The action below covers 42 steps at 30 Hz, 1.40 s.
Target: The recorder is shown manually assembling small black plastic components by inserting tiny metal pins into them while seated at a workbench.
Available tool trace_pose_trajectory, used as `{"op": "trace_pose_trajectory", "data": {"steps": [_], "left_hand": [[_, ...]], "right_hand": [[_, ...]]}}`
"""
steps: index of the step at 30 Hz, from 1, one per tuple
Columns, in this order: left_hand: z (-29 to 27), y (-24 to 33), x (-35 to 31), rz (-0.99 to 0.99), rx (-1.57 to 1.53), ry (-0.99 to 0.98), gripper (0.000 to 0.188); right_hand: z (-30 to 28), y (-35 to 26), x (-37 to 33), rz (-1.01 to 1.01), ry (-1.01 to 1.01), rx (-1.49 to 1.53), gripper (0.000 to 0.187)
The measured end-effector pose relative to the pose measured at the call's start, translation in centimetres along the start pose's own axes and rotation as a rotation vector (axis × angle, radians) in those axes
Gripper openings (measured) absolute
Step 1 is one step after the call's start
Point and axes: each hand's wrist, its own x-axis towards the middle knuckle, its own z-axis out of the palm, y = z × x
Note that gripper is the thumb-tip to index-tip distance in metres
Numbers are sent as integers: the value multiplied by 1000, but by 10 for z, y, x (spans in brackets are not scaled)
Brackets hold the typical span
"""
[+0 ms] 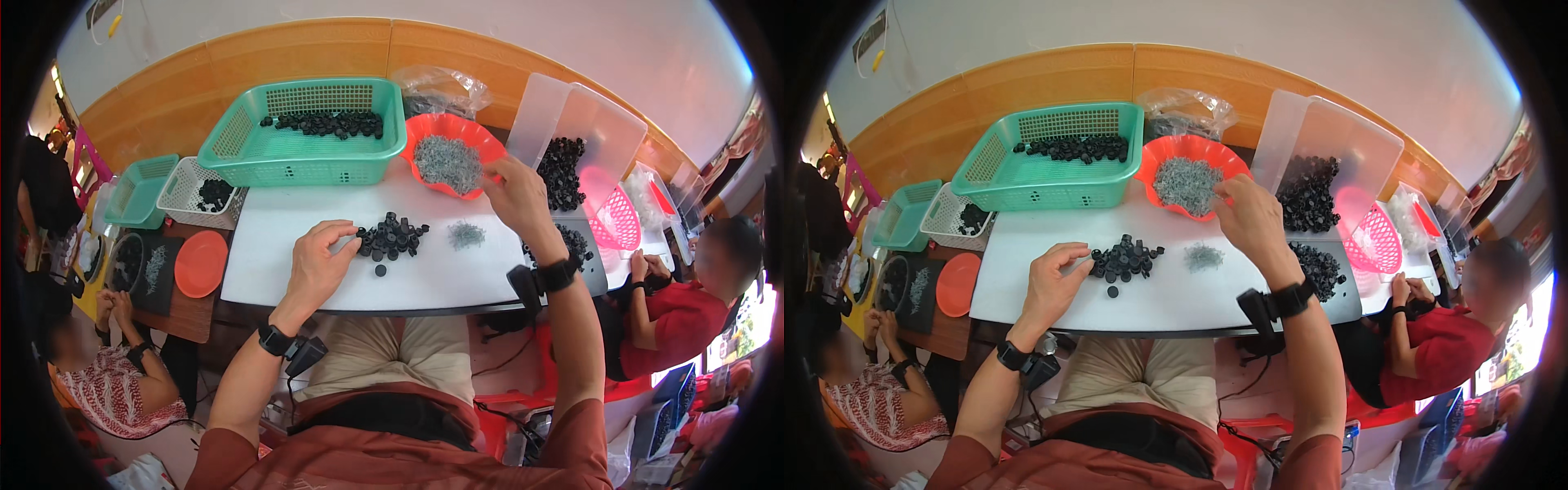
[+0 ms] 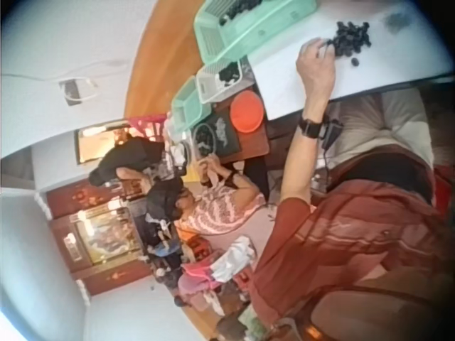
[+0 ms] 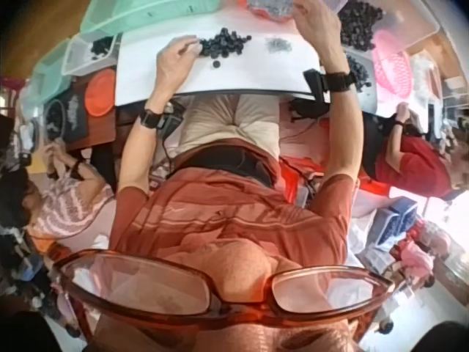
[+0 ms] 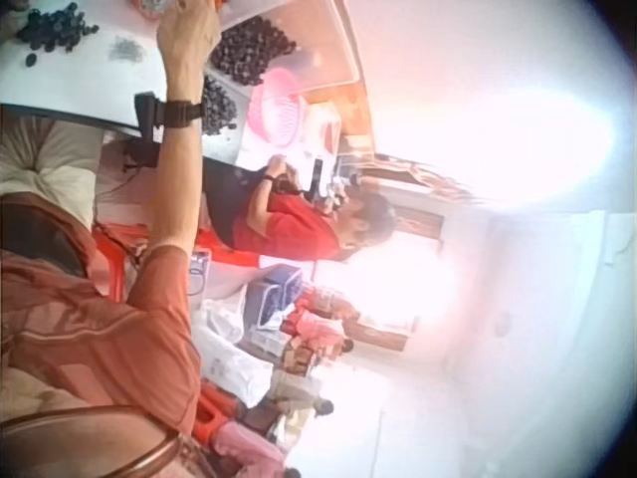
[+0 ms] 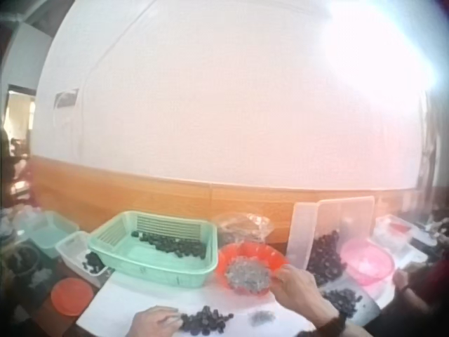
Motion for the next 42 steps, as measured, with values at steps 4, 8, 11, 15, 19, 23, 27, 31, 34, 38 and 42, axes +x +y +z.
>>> {"op": "trace_pose_trajectory", "data": {"steps": [4, 8, 11, 15, 19, 23, 27, 31, 34, 38, 42], "left_hand": [[-3, 7, 1, -24, 16, -26, 23], [-3, 8, 1, -39, -9, -28, 21], [-4, 6, 0, -36, 2, -37, 22], [-4, 10, 1, -68, -31, -45, 21], [-3, 5, 1, -46, -40, -38, 21], [-3, 8, 3, -45, -48, -37, 20], [-3, 5, 3, -53, -55, -43, 20], [-1, 3, 5, -4, -37, -32, 20], [-1, 4, 4, 1, -35, -33, 20], [-1, 4, 2, -36, -60, -35, 19], [-1, 6, 1, -15, -27, -42, 20]], "right_hand": [[11, 11, 30, 51, -193, -102, 26], [25, 19, 48, 164, -468, -143, 35], [35, 23, 61, 172, -605, -197, 39], [56, 36, 64, 149, -697, -196, 40], [64, 52, 64, 66, -652, -165, 28], [60, 55, 69, 53, -630, -75, 14], [61, 53, 67, 38, -546, -32, 14], [57, 52, 62, 93, -511, 14, 14], [54, 54, 57, 133, -421, 100, 13], [38, 46, 54, 196, -386, 218, 14], [25, 44, 49, 215, -291, 250, 12]]}}
